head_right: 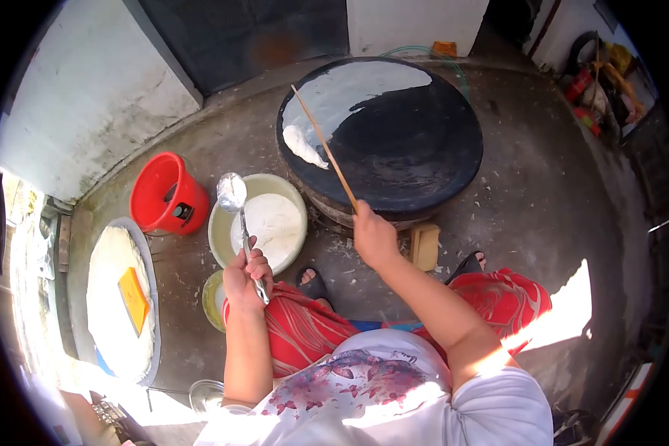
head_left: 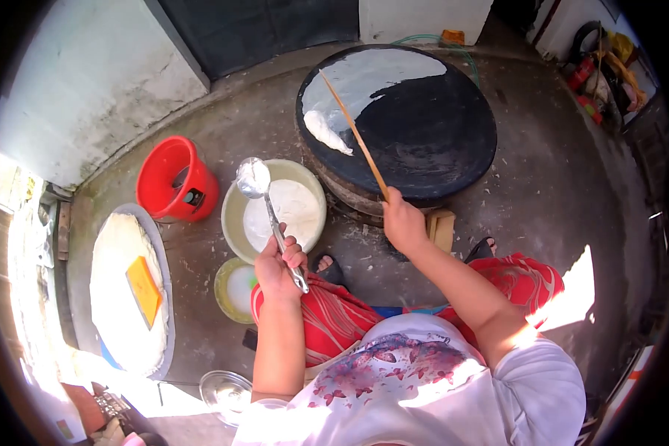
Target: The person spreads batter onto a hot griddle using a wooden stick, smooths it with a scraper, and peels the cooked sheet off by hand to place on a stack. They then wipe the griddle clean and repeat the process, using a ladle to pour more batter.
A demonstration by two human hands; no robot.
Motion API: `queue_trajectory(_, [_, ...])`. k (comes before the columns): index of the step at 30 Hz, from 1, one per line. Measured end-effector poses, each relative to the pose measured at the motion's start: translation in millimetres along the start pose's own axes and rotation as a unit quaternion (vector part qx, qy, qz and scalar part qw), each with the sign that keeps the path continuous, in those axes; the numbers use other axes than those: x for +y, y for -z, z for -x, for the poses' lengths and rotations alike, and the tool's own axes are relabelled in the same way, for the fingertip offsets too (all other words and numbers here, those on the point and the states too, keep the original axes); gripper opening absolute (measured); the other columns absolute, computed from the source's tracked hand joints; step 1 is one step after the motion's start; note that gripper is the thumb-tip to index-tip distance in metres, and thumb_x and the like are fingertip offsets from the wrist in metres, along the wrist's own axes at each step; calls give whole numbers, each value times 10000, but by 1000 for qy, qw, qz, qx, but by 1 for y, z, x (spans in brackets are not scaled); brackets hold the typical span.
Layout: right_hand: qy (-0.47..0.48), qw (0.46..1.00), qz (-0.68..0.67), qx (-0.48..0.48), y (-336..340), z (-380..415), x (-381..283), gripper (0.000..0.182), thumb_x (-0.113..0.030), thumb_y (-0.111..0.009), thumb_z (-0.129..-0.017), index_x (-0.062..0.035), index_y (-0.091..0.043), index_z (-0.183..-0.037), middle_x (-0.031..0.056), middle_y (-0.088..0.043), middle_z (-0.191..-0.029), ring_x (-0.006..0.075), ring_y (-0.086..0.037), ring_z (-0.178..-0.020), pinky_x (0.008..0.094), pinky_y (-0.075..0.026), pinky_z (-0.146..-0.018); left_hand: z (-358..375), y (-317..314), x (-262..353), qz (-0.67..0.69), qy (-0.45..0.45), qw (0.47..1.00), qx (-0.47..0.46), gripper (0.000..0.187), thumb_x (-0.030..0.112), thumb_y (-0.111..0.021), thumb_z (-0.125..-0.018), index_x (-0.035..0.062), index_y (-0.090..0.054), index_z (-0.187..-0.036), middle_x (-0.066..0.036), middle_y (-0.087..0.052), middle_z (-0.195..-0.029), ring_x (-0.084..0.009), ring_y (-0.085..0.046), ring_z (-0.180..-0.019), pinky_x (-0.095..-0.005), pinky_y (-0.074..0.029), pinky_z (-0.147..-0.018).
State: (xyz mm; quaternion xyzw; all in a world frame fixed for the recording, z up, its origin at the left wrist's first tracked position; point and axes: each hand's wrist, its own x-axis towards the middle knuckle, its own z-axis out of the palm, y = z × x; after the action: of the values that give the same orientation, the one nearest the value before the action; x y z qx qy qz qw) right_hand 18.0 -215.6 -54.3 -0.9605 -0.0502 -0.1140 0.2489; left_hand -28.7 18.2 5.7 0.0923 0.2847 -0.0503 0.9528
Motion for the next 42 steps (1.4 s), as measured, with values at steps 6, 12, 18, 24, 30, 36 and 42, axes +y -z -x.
queue_trajectory(6, [33,974,166,-152,-80,-83,-84,647,-82,-444,-790,51,-162,-1357,157,-619,-784,251,-629,-626,350,-497,-505,4,2,2,-11,-8,1000,-4,256,180,-291,-937,32,-437,-1087,-82,-439,-726,-118,-362,-493,-229,-321,-411])
queue_trajectory(12, [-70,985,49,-147,-41,-30,-81,682,-88,-450,-783,44,-117,-1364,163,-621,-802,280,-630,-663,387,-496,-524,9,4,6,-9,2,1000,-14,273,182,-283,-939,34,-437,-1110,-90,-442,-729,-122,-362,-496,-229,-324,-407])
queue_trajectory(18, [-10,980,111,-164,-89,-63,-91,677,-85,-457,-783,29,-130,-1365,155,-616,-839,294,-624,-636,396,-496,-531,12,3,6,-16,-10,1000,-21,271,182,-290,-940,38,-437,-1116,-89,-445,-728,-124,-366,-498,-231,-327,-410])
queue_trajectory(24, [-129,981,-5,-146,-33,-4,-90,742,-53,-504,-752,23,-100,-1370,212,-595,-881,334,-619,-711,416,-497,-599,15,10,13,6,5,999,-42,273,187,-288,-943,43,-434,-1123,-86,-446,-735,-118,-365,-503,-235,-331,-417])
queue_trajectory(30, [-75,987,54,-129,-83,-33,-91,764,-82,-515,-743,33,-87,-1366,219,-595,-855,342,-613,-722,422,-493,-616,16,7,10,-25,-21,999,-43,263,182,-280,-944,35,-428,-1105,-84,-444,-733,-116,-360,-497,-228,-328,-417])
queue_trajectory(36, [-157,977,-27,-142,-31,22,-88,746,-78,-491,-761,32,-75,-1370,201,-601,-779,353,-600,-649,431,-480,-570,16,7,12,-25,-17,999,-33,250,182,-288,-942,35,-430,-1087,-85,-447,-729,-110,-359,-496,-221,-325,-412])
queue_trajectory(42, [-122,986,49,-104,-72,-5,-77,733,-49,-468,-763,23,-69,-1374,197,-601,-776,344,-605,-653,427,-481,-577,16,6,10,-39,-29,999,-20,227,173,-304,-938,40,-436,-1066,-78,-441,-718,-103,-356,-487,-212,-320,-401])
